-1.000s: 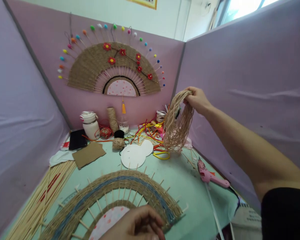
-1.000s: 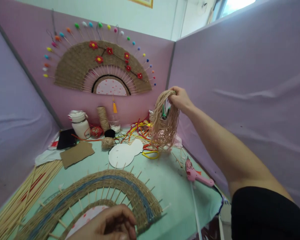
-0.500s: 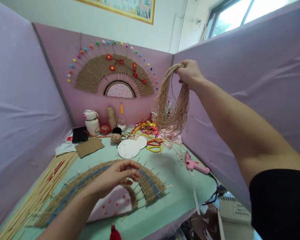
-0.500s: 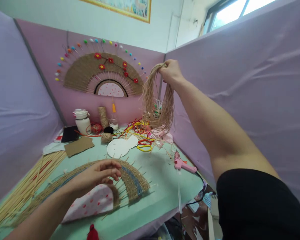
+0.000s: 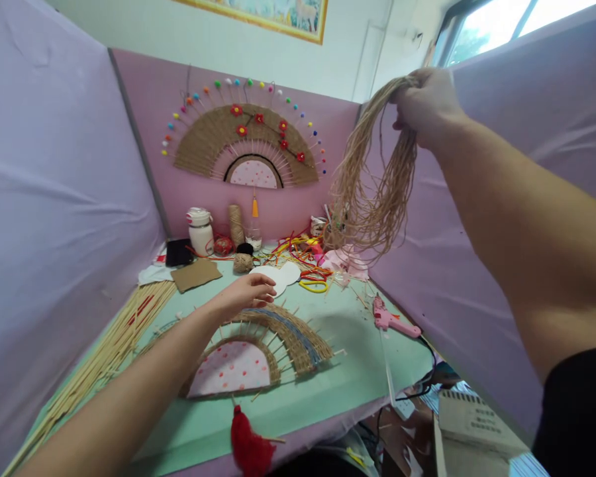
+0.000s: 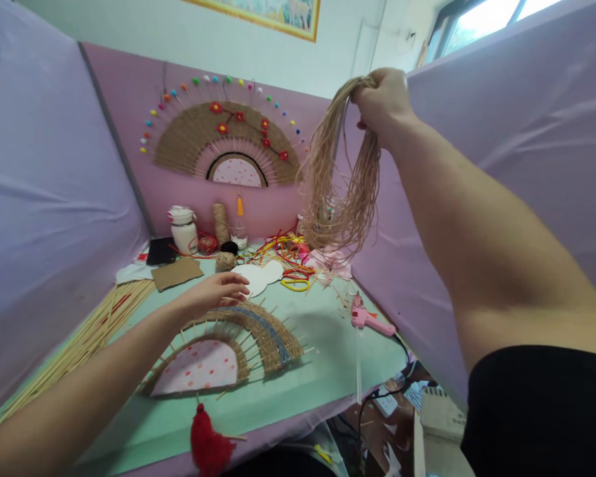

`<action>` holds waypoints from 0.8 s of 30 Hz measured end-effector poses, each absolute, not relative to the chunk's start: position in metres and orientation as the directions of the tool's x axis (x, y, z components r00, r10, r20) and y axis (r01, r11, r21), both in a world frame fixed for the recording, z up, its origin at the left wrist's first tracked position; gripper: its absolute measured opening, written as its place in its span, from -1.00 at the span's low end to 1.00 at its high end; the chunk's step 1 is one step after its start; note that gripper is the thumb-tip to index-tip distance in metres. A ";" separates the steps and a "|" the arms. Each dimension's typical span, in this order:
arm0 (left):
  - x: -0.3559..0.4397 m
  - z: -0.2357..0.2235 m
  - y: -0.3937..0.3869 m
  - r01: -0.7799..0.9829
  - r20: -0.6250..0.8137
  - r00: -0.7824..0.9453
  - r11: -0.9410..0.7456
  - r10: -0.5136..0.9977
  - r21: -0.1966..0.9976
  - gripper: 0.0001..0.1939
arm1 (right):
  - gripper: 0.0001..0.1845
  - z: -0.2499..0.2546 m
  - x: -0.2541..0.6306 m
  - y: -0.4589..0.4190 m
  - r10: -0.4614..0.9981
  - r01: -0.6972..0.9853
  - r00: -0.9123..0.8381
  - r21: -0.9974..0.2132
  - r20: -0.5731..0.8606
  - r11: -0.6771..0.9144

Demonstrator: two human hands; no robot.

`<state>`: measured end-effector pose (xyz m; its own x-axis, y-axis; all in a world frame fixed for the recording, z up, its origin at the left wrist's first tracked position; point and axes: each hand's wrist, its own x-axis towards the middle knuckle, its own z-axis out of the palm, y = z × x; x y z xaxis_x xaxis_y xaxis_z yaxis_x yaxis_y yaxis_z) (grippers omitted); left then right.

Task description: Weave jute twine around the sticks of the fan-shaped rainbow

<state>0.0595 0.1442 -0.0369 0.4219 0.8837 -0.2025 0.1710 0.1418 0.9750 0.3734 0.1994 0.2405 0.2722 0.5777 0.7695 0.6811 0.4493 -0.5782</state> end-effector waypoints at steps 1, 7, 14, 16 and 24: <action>0.061 -0.036 0.148 0.191 -0.213 0.412 0.145 0.886 0.971 -0.62 | -0.87 0.241 0.374 0.198 0.581 0.657 0.272 -0.589 0.767 0.470; 0.088 -0.034 0.169 0.236 -0.208 0.423 0.115 0.882 0.965 -0.57 | -0.77 0.238 0.377 0.194 0.644 0.528 0.190 -0.630 0.741 0.569; 0.133 -0.044 0.189 0.128 0.057 0.487 -0.136 0.872 0.982 -0.23 | -0.85 0.229 0.378 0.202 0.690 0.469 0.053 -0.628 0.721 0.620; 0.147 -0.048 0.192 0.081 0.139 0.493 -0.205 0.859 0.975 -0.17 | -0.83 0.227 0.375 0.204 0.698 0.462 0.030 -0.629 0.716 0.626; 0.155 -0.066 0.201 0.062 -0.040 0.479 0.011 0.877 0.998 -0.83 | -0.75 0.205 0.377 0.218 0.742 0.540 -0.004 -0.623 0.670 0.566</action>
<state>0.1550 0.2012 -0.0661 0.4786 0.8771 -0.0396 0.0616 0.0115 0.9980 0.3774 0.2177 0.2050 -0.0040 0.7420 0.6704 0.5395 0.5661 -0.6232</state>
